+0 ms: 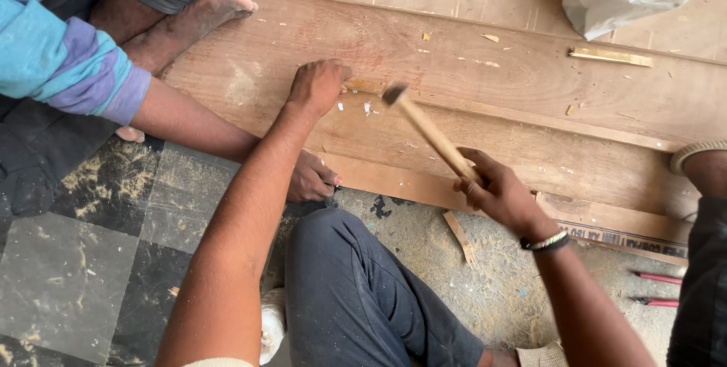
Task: Assembling wooden furniture by scraping wood strips, aligning pieces, and hammering nails into plywood boards.
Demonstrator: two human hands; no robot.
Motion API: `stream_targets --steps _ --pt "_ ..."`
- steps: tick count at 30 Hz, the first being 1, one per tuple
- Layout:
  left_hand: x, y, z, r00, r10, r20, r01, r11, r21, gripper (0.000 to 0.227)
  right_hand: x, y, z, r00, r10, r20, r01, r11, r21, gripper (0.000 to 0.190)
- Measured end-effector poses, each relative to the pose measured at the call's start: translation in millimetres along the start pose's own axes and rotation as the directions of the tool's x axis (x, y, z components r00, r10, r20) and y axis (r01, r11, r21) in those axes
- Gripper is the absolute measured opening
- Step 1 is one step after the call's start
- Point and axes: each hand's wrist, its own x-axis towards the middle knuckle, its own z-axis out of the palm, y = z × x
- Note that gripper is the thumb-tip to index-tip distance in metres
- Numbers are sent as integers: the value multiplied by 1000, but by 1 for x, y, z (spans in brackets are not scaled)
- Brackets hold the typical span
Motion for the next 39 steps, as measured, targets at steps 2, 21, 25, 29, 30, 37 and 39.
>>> stream_targets --steps 2,21,25,29,30,37,39 --pt "-1 0 -4 1000 19 -25 -19 1000 -24 13 -8 -20 8 1000 16 -7 -14 986 167 57" --pt "10 -10 -4 993 95 76 -97 995 24 18 6 -59 -17 970 227 -87 -228 974 -5 45" --pt "0 -5 -10 994 58 92 -54 998 -44 13 18 -49 -24 971 164 -173 -154 985 73 31" --pt "-11 -11 -8 995 76 59 -75 997 -14 17 27 -47 -22 977 148 -156 -122 979 164 28" --pt "-12 -14 -14 989 145 -38 -147 988 -56 28 29 -40 -21 978 141 -156 -114 979 170 27" --pt "-34 -39 -36 992 -128 -20 124 982 -141 51 55 -25 5 952 -73 -298 72 997 -16 29" --pt "-30 -46 -28 989 -142 -49 129 968 -213 50 85 -36 13 922 -162 -352 148 987 -67 29"
